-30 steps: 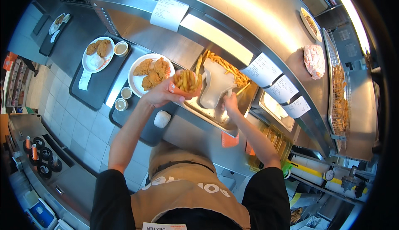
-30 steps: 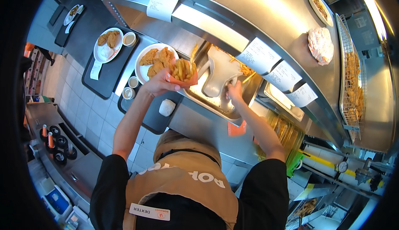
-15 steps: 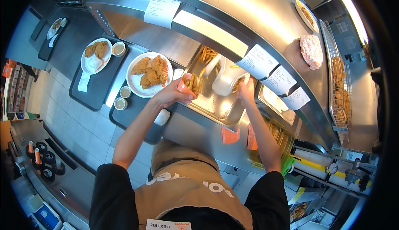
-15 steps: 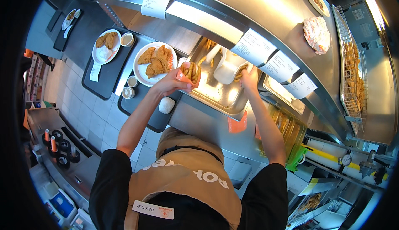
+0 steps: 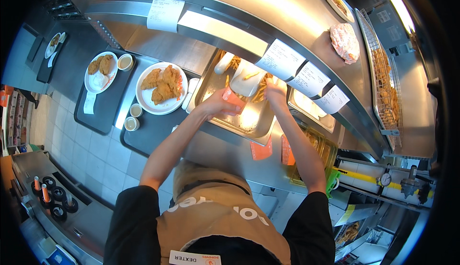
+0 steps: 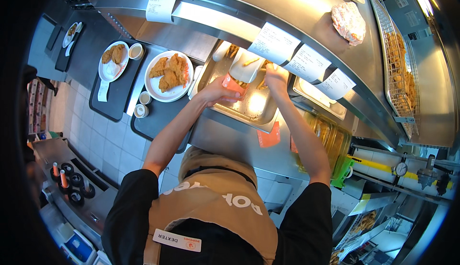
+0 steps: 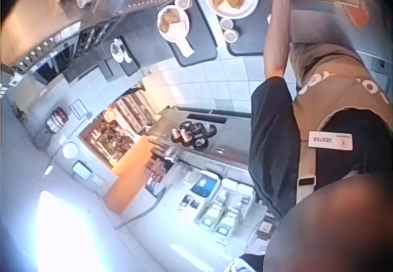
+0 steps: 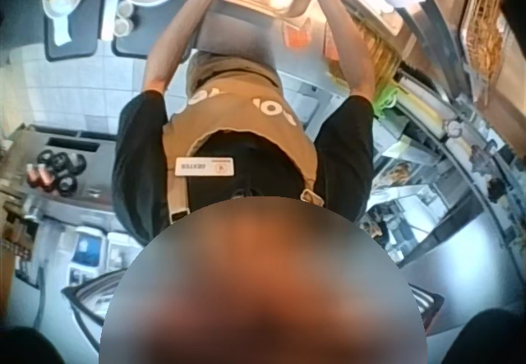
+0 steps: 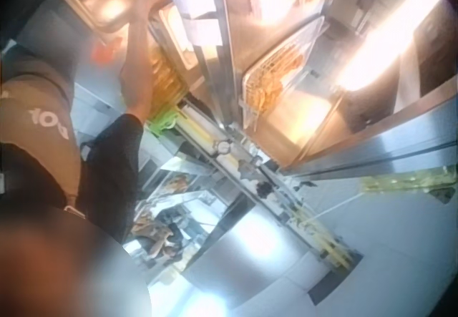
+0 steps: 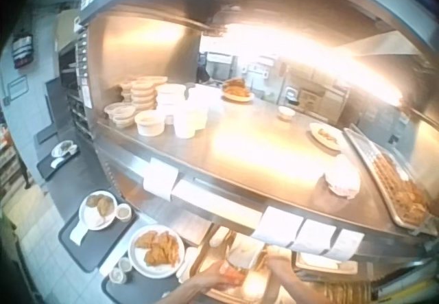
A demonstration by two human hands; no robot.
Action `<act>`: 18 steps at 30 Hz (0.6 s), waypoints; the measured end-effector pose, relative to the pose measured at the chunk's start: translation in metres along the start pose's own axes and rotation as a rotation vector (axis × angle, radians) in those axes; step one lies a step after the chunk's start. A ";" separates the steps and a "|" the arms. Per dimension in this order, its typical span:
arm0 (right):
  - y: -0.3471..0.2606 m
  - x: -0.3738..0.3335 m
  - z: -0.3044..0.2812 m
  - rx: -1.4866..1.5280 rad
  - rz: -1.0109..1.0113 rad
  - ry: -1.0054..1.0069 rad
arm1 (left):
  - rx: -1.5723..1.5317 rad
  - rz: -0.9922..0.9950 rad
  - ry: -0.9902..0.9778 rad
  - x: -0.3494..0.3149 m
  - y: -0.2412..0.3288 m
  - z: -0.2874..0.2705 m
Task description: The person assembles multiple fried chicken meals by placing fried chicken pieces onto plates using tongs, then scooping french fries into paper bags and placing them on trays. The person also adds small sauce cups and napkins to each tray before handing completed orders to a coworker.
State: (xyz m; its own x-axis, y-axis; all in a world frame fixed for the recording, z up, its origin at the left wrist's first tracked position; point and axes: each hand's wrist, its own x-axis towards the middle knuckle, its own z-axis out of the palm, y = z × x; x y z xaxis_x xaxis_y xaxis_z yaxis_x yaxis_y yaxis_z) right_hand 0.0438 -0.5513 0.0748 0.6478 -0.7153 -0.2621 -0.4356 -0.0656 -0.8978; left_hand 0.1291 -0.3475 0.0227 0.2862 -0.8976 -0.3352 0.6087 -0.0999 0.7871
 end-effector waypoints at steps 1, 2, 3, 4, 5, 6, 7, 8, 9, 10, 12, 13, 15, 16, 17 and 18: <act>0.001 0.000 -0.001 -0.035 0.002 0.016 | 0.008 -0.015 -0.010 0.001 0.000 0.001; 0.001 0.000 -0.002 -0.050 -0.034 0.003 | 0.021 -0.030 -0.016 0.001 -0.001 0.001; 0.002 0.000 -0.002 -0.078 -0.043 0.008 | 0.027 -0.023 -0.030 0.002 -0.001 0.000; 0.002 0.000 -0.003 -0.106 -0.051 0.012 | 0.024 -0.038 -0.031 0.003 0.000 0.000; 0.002 0.000 -0.002 -0.139 -0.073 0.038 | 0.013 -0.035 -0.038 0.003 0.000 -0.001; 0.002 -0.001 -0.001 -0.172 -0.095 0.062 | 0.003 -0.029 -0.041 0.003 0.000 -0.001; 0.002 -0.002 0.000 -0.181 -0.101 0.060 | 0.018 -0.048 -0.034 0.004 0.000 -0.002; 0.001 -0.002 0.001 -0.194 -0.107 0.077 | 0.034 -0.062 -0.027 0.004 0.000 -0.002; 0.001 -0.003 0.003 -0.188 -0.108 0.067 | 0.051 -0.065 -0.021 0.004 0.000 -0.003; 0.000 -0.003 0.004 -0.171 -0.114 0.074 | 0.019 -0.046 -0.024 0.004 -0.001 -0.003; 0.000 -0.003 0.008 -0.096 -0.067 0.030 | -0.041 -0.019 -0.031 0.004 -0.003 -0.004; 0.001 -0.003 0.010 -0.051 -0.030 0.044 | -0.055 -0.015 -0.031 0.004 -0.004 -0.005; 0.003 -0.001 0.013 -0.088 -0.088 0.077 | -0.081 -0.001 -0.031 0.005 -0.007 -0.006; 0.003 0.000 0.014 -0.092 -0.064 0.049 | -0.119 0.012 -0.023 0.005 -0.009 -0.006; 0.005 0.000 0.016 -0.049 -0.091 0.090 | -0.166 0.058 -0.010 0.006 -0.011 -0.007; 0.005 0.001 0.016 0.010 -0.066 0.077 | -0.207 0.091 -0.005 0.007 -0.013 -0.007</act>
State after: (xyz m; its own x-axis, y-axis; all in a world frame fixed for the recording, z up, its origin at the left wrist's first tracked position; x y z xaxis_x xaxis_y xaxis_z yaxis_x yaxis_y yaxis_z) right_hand 0.0529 -0.5412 0.0644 0.6251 -0.7607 -0.1747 -0.3872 -0.1078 -0.9157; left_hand 0.1284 -0.3491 0.0066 0.3433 -0.9012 -0.2645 0.7196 0.0714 0.6907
